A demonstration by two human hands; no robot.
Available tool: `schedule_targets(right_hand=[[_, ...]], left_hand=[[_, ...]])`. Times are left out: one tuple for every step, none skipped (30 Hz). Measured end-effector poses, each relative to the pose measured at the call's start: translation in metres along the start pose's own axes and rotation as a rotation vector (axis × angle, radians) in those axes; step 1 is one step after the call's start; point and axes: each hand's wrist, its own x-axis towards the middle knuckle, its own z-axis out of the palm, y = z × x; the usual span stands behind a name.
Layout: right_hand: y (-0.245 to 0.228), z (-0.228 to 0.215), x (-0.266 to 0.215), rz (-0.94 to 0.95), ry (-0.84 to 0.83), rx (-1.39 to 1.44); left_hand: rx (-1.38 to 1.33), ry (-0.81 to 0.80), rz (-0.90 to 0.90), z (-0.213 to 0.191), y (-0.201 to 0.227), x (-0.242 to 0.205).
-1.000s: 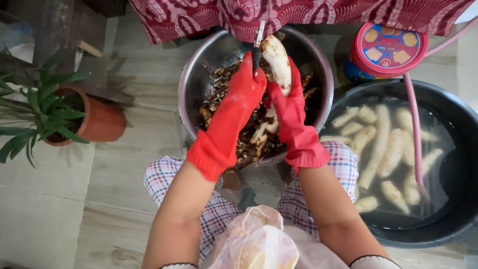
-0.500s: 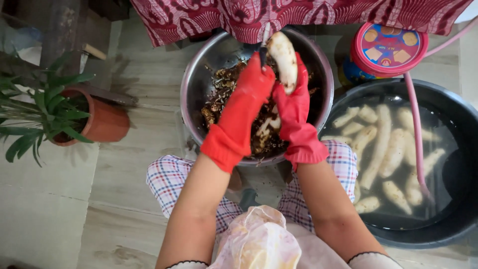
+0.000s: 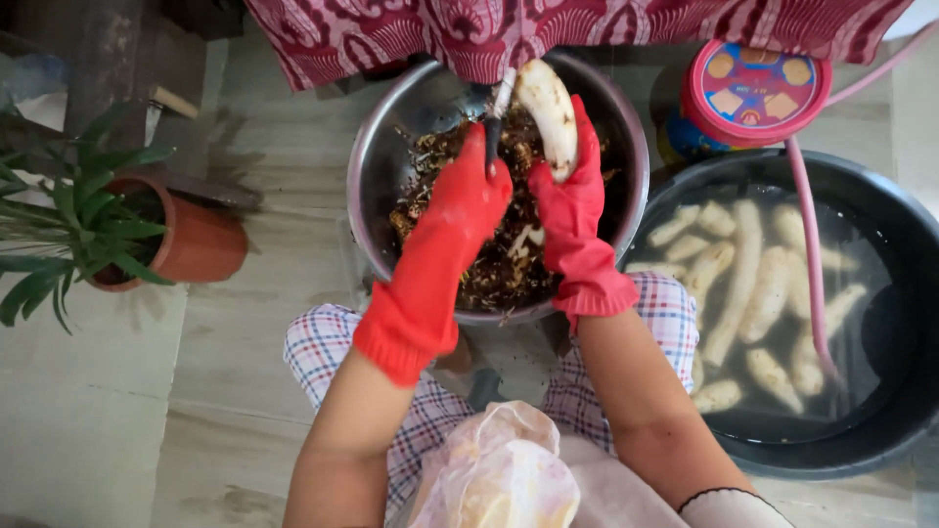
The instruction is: Peeling the outer skin of cassava roots using a knife while wearing protective rubber gloves.
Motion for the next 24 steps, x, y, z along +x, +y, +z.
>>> schedule_targets(right_hand=[[0.000, 0.001, 0.002, -0.004, 0.016, 0.009], [-0.001, 0.002, 0.003, -0.008, 0.032, 0.018], [-0.002, -0.004, 0.002, 0.000, 0.030, 0.011], [-0.004, -0.009, 0.001, -0.020, -0.070, 0.002], [-0.007, -0.012, 0.007, -0.054, -0.173, -0.001], [-0.003, -0.011, 0.003, -0.059, -0.179, -0.002], [0.000, -0.011, 0.003, -0.104, -0.194, 0.038], [0.004, -0.010, 0.004, -0.149, -0.210, 0.077], [0.001, -0.004, 0.000, -0.137, -0.207, 0.076], [-0.002, 0.003, -0.003, -0.094, -0.138, 0.004], [-0.005, 0.011, 0.002, -0.066, -0.069, -0.068], [0.006, 0.002, 0.011, -0.070, -0.067, -0.069], [0.017, -0.008, 0.016, 0.063, -0.152, -0.110], [0.028, -0.017, 0.021, 0.197, -0.236, -0.152], [0.027, -0.019, 0.019, 0.202, -0.243, -0.157], [0.026, -0.020, 0.018, 0.170, -0.277, -0.169], [0.025, -0.022, 0.016, 0.137, -0.310, -0.178], [0.017, -0.022, 0.014, 0.142, -0.314, -0.181], [0.008, -0.022, 0.011, 0.119, -0.314, -0.158], [0.000, -0.021, 0.009, 0.097, -0.313, -0.136], [0.021, -0.020, 0.015, 0.100, -0.317, -0.138], [0.041, -0.018, 0.021, -0.025, -0.323, -0.143], [0.062, -0.016, 0.026, -0.148, -0.330, -0.148], [0.056, -0.017, 0.025, -0.143, -0.335, -0.150]], left_hand=[[0.034, -0.033, 0.012, 0.001, -0.002, -0.005], [0.069, -0.065, 0.024, 0.001, -0.004, -0.011], [0.065, -0.072, 0.016, 0.000, -0.002, -0.002], [0.053, -0.015, 0.036, -0.001, -0.001, 0.006], [0.039, 0.055, 0.064, -0.006, 0.004, 0.019], [0.033, 0.060, 0.065, -0.001, -0.006, 0.021], [-0.130, 0.040, 0.045, 0.003, -0.014, 0.026], [-0.292, 0.018, 0.025, 0.007, -0.021, 0.031], [-0.288, 0.011, 0.015, 0.010, -0.026, 0.024], [-0.416, 0.030, 0.045, 0.014, -0.031, 0.017], [-0.547, 0.055, 0.089, 0.016, -0.030, 0.015], [-0.549, 0.054, 0.094, 0.012, -0.027, 0.012], [-0.704, 0.076, 0.073, 0.009, -0.026, 0.006], [-0.858, 0.099, 0.050, 0.007, -0.026, -0.001], [-0.863, 0.101, 0.042, -0.001, -0.023, -0.007], [-0.961, 0.093, 0.039, -0.009, -0.021, -0.012], [-1.057, 0.085, 0.038, -0.017, -0.018, -0.018], [-1.059, 0.087, 0.031, -0.017, -0.022, -0.017], [-1.025, -0.013, 0.024, -0.019, -0.028, -0.016], [-0.990, -0.112, 0.017, -0.020, -0.033, -0.016], [-0.994, -0.111, 0.013, -0.015, -0.038, -0.012], [-0.933, -0.169, -0.028, -0.010, -0.043, -0.009], [-0.872, -0.225, -0.070, -0.005, -0.049, -0.006], [-0.876, -0.224, -0.075, -0.006, -0.052, -0.008]])
